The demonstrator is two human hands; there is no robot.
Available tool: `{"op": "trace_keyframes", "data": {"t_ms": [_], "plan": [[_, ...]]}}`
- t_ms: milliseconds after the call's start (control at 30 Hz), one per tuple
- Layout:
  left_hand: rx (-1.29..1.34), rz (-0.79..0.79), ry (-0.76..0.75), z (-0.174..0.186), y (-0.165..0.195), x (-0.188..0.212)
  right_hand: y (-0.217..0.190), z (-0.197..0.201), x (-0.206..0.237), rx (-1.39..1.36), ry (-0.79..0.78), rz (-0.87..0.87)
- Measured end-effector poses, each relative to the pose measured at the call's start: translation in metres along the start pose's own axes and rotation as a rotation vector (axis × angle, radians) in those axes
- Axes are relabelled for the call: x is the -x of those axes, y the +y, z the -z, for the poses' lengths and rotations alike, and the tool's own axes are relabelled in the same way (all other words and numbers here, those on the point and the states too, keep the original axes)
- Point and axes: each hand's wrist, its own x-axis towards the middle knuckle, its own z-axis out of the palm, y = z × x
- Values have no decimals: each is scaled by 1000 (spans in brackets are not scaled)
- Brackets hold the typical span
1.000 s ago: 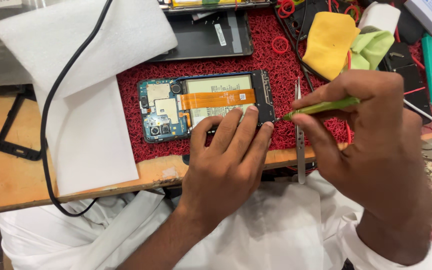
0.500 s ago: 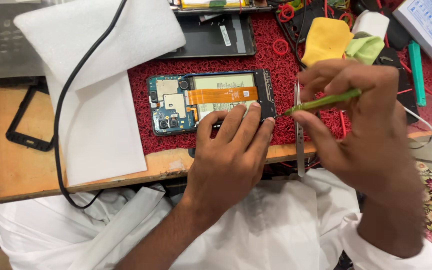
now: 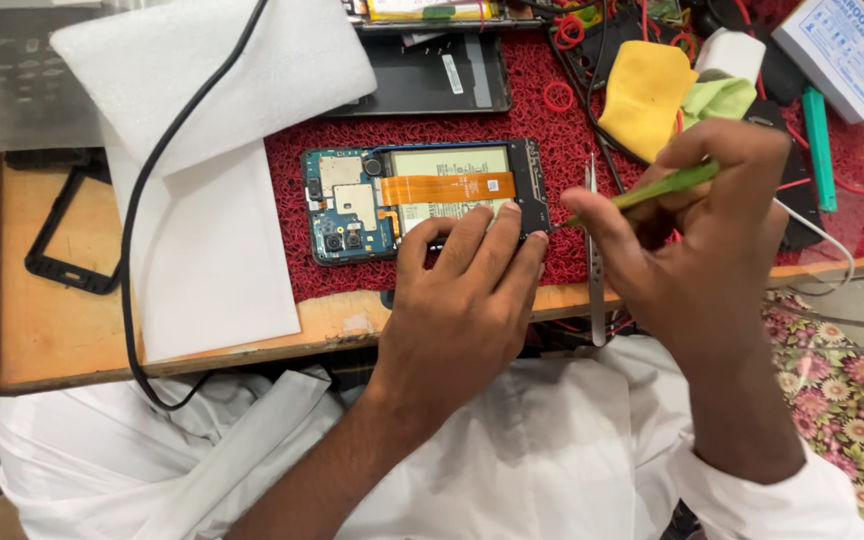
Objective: The person uses a green screwdriver to remove screws from the back of a disassembled mobile phone. They then place a black metal shield over the battery area and continue to secure it with screws.
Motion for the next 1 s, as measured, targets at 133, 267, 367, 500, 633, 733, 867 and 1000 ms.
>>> {"op": "trace_keyframes", "data": {"t_ms": [133, 267, 367, 500, 633, 733, 867, 1000], "plan": [[12, 5, -3, 0, 0, 0, -10, 13, -9, -213, -162, 89], [7, 5, -8, 0, 1, -2, -17, 12, -11, -176, -120, 65], [9, 8, 4, 0, 3, -2, -14, 10, -12, -58, -39, -79], [10, 17, 1, 0, 3, -2, -7, 19, -15, -307, -238, 192], [9, 14, 0, 1, 2, -2, 0, 6, -11, -157, -108, 93], [8, 12, -2, 1, 2, -2, 6, 5, -6, -157, -107, 82], [13, 20, -15, 0, 3, -1, 12, 15, -4, -377, -300, 248], [53, 45, 8, -2, 2, 1, 8, 11, -2, -212, -233, 247]]}}
